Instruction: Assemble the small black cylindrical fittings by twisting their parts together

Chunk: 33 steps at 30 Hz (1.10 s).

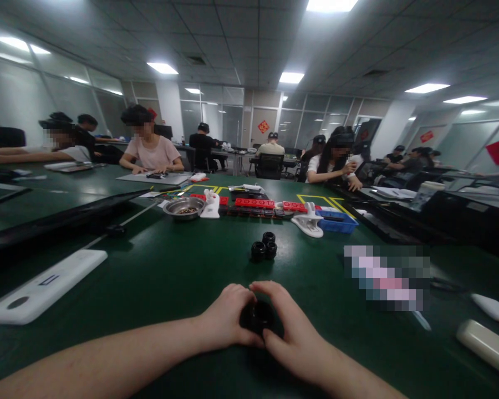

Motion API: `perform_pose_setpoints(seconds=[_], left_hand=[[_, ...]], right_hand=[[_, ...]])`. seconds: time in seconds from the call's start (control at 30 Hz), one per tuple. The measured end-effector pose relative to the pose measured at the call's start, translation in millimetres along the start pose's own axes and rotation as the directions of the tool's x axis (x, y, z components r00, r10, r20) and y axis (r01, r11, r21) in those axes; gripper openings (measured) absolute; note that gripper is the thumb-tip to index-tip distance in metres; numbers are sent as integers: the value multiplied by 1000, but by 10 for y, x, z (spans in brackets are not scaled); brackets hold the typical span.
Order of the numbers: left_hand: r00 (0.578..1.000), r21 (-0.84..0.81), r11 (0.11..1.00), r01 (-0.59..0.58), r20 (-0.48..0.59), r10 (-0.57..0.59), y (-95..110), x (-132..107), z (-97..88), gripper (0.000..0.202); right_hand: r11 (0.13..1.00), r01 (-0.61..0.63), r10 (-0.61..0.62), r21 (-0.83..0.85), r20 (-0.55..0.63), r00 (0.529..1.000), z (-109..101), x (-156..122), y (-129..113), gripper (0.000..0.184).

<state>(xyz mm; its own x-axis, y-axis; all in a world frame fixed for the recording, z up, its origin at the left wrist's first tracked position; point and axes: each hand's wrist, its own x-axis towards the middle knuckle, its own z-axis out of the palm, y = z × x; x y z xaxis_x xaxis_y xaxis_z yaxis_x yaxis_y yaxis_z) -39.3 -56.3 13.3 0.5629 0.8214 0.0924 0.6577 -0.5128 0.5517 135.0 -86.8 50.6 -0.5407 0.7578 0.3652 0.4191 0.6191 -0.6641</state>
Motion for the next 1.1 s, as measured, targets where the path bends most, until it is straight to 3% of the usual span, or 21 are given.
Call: perform_pose_setpoints(seconds=[0.1, 0.17, 0.23, 0.33, 0.4, 0.53, 0.63, 0.77, 0.97, 1.1], left_hand=[[999, 50, 999, -11, -29, 13, -3, -1, 4, 50], [999, 52, 998, -25, -30, 27, -3, -1, 2, 49], [999, 28, 999, -40, -28, 41, -3, -1, -3, 47], [998, 7, 998, -61, -20, 61, -10, 1, -5, 50], [999, 29, 999, -40, -23, 41, -22, 4, 2, 51], [999, 56, 998, -12, -44, 15, -55, 7, 32, 49], [998, 31, 998, -47, -44, 48, -71, 6, 45, 52], [998, 6, 999, -46, -34, 46, -54, 2, 26, 57], [999, 28, 999, -25, -36, 26, 1, 8, -5, 49], [999, 2, 999, -41, -23, 41, 4, 0, -14, 51]], right_hand=[[980, -155, 137, -127, -141, 981, 37, 21, 35, 50], [967, -192, 171, -167, -136, 976, 59, 31, 59, 47], [985, -120, 116, -125, -39, 993, 59, 26, 73, 44], [1000, -21, 19, 12, 88, 996, 25, 4, 78, 60], [999, -41, 39, 21, 66, 997, 8, -3, 83, 66], [985, -136, 131, -104, -58, 990, 28, 9, 100, 56], [991, -124, 124, -54, 3, 992, 32, 11, 93, 49], [992, -27, 17, 120, 84, 996, 0, -3, 70, 64], [984, -136, 124, -111, -108, 986, 44, 2, 99, 47], [998, -53, 53, -23, 9, 999, 28, -10, 73, 41]])
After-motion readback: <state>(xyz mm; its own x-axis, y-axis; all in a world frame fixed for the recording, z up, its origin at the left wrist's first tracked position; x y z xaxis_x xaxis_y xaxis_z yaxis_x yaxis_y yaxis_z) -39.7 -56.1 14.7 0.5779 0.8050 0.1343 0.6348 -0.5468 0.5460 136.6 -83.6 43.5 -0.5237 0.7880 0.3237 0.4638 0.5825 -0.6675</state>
